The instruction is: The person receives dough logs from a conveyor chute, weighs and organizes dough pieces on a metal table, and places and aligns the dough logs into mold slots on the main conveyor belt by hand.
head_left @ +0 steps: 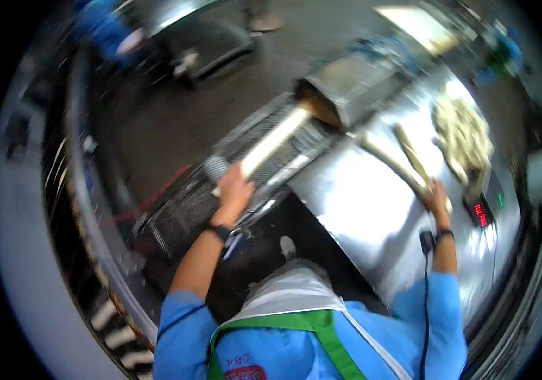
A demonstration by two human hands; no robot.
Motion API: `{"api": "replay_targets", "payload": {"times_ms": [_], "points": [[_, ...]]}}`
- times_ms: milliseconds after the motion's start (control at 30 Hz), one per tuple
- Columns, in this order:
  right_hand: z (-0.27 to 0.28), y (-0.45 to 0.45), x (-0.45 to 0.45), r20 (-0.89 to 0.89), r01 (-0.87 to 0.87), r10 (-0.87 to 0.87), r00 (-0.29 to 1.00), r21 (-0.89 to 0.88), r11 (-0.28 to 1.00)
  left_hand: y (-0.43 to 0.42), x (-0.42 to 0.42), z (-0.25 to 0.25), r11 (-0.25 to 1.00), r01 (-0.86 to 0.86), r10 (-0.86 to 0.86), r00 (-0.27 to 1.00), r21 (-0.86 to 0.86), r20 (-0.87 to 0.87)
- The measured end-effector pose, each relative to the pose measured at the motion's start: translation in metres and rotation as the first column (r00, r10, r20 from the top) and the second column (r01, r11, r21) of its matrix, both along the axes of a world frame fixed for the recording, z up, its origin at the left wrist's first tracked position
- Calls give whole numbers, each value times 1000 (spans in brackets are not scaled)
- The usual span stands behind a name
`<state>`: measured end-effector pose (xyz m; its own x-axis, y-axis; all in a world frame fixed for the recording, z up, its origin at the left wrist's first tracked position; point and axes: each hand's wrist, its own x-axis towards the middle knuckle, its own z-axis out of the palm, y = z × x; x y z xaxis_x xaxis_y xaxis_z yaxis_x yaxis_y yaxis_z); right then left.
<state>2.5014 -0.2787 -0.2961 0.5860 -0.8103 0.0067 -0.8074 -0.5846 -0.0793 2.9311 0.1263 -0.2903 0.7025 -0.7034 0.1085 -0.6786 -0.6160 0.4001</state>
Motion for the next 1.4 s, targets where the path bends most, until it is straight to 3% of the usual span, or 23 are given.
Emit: {"api": "replay_targets", "payload": {"times_ms": [67,133,200,267,300,367,433,467,500,533,567,600,667,733,767,800,867,1067,1133,1200,1233,1300,1400], "points": [[17,7,20,-48,60,-51,998,207,976,-12,10,1,998,-44,43,998,-42,-40],[-7,2,2,-71,-97,93,993,-56,994,-13,12,0,991,-130,129,991,23,29],[4,9,12,-79,-151,148,986,-29,988,1,13,9,991,-88,81,994,102,68],[27,36,30,-202,-96,74,977,-99,990,15,24,4,995,-59,58,998,81,8],[11,36,26,-186,-114,76,980,-206,972,18,30,16,990,-72,93,979,117,-182],[-8,35,20,-193,-60,6,981,-274,960,26,32,45,976,-131,204,827,173,-523],[-1,59,29,-207,-7,-48,977,-259,966,47,36,52,946,-303,23,421,-117,-907],[6,69,36,-184,-23,-31,982,-281,959,57,33,70,869,-441,-153,194,-226,-969],[-4,59,32,-145,-40,5,989,-242,970,64,30,80,775,-560,-281,108,-292,-954],[-19,42,20,-106,-60,39,994,-202,978,79,32,94,753,-585,-282,127,-301,-951],[-46,17,2,-410,-423,218,886,-520,742,97,35,111,674,-664,-368,78,-324,-926],[-45,12,5,-296,-344,226,928,-446,826,115,37,127,588,-736,-457,40,-336,-888],[-17,43,39,-117,-160,137,984,-207,965,153,36,158,245,-876,-417,291,-415,-861],[3,72,76,-17,-98,98,995,-47,994,199,29,205,30,-868,-381,449,-496,-808],[10,83,95,31,-99,98,995,31,995,226,37,202,-103,-837,-343,537,-537,-771],[18,94,113,82,-110,101,991,111,988,249,38,216,-282,-689,-136,718,-668,-683],[34,115,151,179,-133,84,980,281,950,298,33,240,-295,-534,112,804,-792,-583],[93,187,244,394,-313,46,918,648,694,426,77,223,-549,-213,465,725,-808,-507],[116,211,266,450,-388,53,892,697,604,462,94,194,-592,-149,590,589,-792,-552],[141,236,288,513,-477,82,855,711,516,510,117,136,-690,-260,555,410,-676,-724],[155,253,298,540,-513,89,837,716,474,559,126,84,-648,-564,469,232,-511,-852],[182,285,319,604,-598,119,788,704,384,555,109,102,-755,-527,428,57,-391,-902],[221,351,353,700,-724,187,690,657,212,598,103,94,-540,-604,663,124,-586,-739]]}}
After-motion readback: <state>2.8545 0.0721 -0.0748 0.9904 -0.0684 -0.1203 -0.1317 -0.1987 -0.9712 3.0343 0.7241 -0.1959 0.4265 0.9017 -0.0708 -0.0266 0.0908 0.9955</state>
